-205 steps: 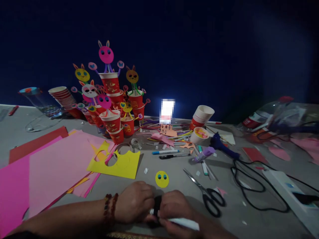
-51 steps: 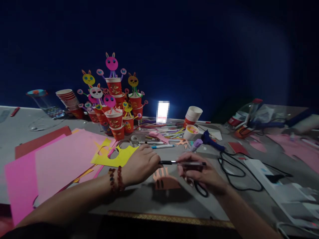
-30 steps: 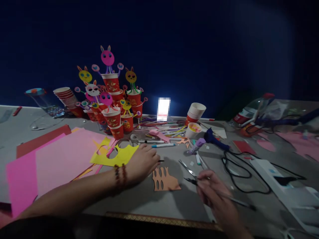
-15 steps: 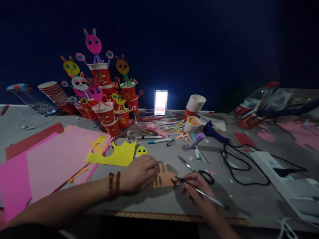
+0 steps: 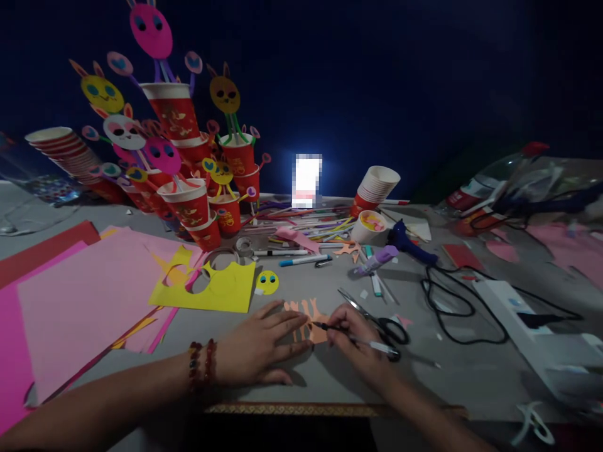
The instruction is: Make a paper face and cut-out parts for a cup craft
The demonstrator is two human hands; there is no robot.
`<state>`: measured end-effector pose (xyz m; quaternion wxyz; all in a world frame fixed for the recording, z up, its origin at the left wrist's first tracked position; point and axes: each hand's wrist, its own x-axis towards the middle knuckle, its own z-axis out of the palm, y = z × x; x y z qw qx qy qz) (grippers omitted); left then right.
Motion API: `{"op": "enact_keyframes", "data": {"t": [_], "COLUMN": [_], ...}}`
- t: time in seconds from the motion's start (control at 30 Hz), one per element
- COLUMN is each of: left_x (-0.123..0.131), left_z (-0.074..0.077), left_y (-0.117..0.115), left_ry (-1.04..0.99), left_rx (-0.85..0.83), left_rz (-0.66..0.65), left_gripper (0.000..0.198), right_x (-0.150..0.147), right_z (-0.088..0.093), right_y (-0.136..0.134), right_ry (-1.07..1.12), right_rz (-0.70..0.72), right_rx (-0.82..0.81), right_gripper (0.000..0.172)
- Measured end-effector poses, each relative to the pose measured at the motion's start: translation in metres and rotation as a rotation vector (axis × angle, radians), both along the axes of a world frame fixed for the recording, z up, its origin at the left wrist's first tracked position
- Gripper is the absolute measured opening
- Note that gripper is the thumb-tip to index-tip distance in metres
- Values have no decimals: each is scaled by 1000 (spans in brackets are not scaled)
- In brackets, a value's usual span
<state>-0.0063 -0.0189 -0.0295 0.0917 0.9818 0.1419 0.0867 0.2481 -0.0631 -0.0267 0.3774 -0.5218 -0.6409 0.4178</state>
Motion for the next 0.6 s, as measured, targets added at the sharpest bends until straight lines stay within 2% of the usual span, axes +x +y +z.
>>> {"op": "enact_keyframes", "data": {"t": [0.17,0.6], "left_x": [1,3], "left_z": [-2,-3], "left_y": [-1,0], "left_ry": [-10,-21], "left_rx": [-41,-88], "left_rz": [4,13], "left_gripper": [64,59], "right_x": [-2,-1], "right_z": [-5,-7], "right_y": [3,7], "right_ry": [-103,-107], "right_rz": [1,36], "right_rx": [159,185], "right_gripper": [13,15]}}
